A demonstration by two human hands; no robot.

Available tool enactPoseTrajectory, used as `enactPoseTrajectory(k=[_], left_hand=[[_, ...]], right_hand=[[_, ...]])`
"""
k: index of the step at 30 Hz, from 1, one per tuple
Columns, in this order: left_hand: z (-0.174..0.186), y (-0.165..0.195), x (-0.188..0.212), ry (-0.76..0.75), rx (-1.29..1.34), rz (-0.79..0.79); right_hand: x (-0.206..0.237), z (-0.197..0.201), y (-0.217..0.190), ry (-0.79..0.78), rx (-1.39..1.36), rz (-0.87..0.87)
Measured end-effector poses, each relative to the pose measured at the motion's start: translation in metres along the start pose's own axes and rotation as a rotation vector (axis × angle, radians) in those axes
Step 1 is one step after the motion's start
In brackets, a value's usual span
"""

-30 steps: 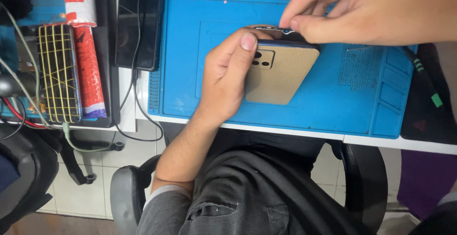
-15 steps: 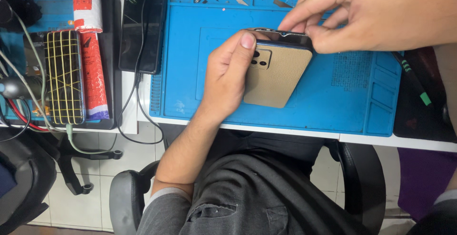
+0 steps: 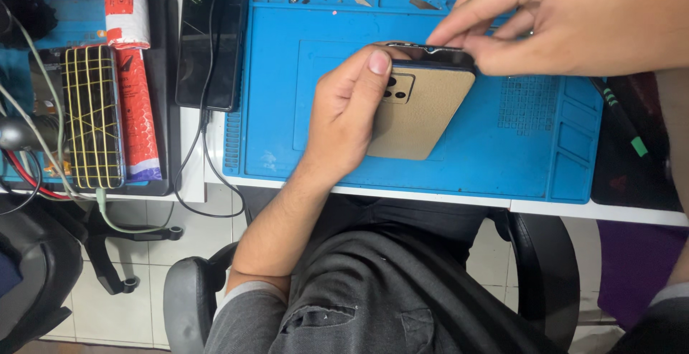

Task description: The person holds a smartphone with a tan wallet-style case and pries open the back cover, working around the edges with their fingers to separate the cover from the phone body. They rotate the phone repeatedly to reach different edges and continue prying until the back cover is loosened.

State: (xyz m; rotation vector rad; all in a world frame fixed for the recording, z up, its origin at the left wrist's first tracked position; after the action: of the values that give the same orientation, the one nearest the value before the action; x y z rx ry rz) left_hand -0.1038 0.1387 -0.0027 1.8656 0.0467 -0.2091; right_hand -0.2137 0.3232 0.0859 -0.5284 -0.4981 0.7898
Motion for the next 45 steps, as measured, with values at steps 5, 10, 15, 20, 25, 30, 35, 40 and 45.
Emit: enactPoseTrajectory(k=[5, 10, 15, 20, 25, 30, 35, 40, 45], left_hand=[[-0.002, 0.000, 0.002, 0.009, -0.045, 0.015], [-0.001, -0.001, 0.003, 0.009, -0.028, 0.001], [0.001, -0.004, 0.003, 0.030, 0.039, 0.028], [0.008, -0.004, 0.007, 0.052, 0.052, 0.067], [0.008, -0.004, 0.007, 0.045, 0.043, 0.038], [0.008, -0.004, 0.008, 0.057, 0.027, 0.023], [0.008, -0.004, 0.009, 0.062, 0.049, -0.004], [0.010, -0.005, 0.009, 0.060, 0.059, -0.004], [0.010, -0.005, 0.009, 0.063, 0.050, -0.014]], right_hand=[[0.004, -0.004, 0.007, 0.013, 0.001, -0.098], [0.007, -0.004, 0.013, 0.033, -0.019, 0.136], [0.013, -0.005, 0.025, 0.073, -0.227, 0.038], [0.012, -0.007, 0.023, 0.105, -0.278, -0.013], [0.005, -0.008, 0.007, 0.063, -0.190, 0.030], [0.000, -0.010, 0.002, 0.001, 0.018, -0.193], [-0.001, -0.004, -0.004, 0.020, 0.120, -0.003], [0.001, -0.005, -0.008, 0.103, 0.172, 0.105], [0.000, -0.007, -0.009, 0.106, 0.152, 0.087]])
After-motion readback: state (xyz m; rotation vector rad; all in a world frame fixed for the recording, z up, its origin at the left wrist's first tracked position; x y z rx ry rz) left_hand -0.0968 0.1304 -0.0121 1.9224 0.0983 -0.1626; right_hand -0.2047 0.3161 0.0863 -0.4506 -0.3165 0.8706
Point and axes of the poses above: each hand's wrist, its own x-axis away from the middle knuckle, its own z-axis out of the back of the hand, y = z × x, the point moved 3 cm from there along -x, towards the middle knuckle, and after that the axes turned 2 degrees about x, right-handed, at the moved point
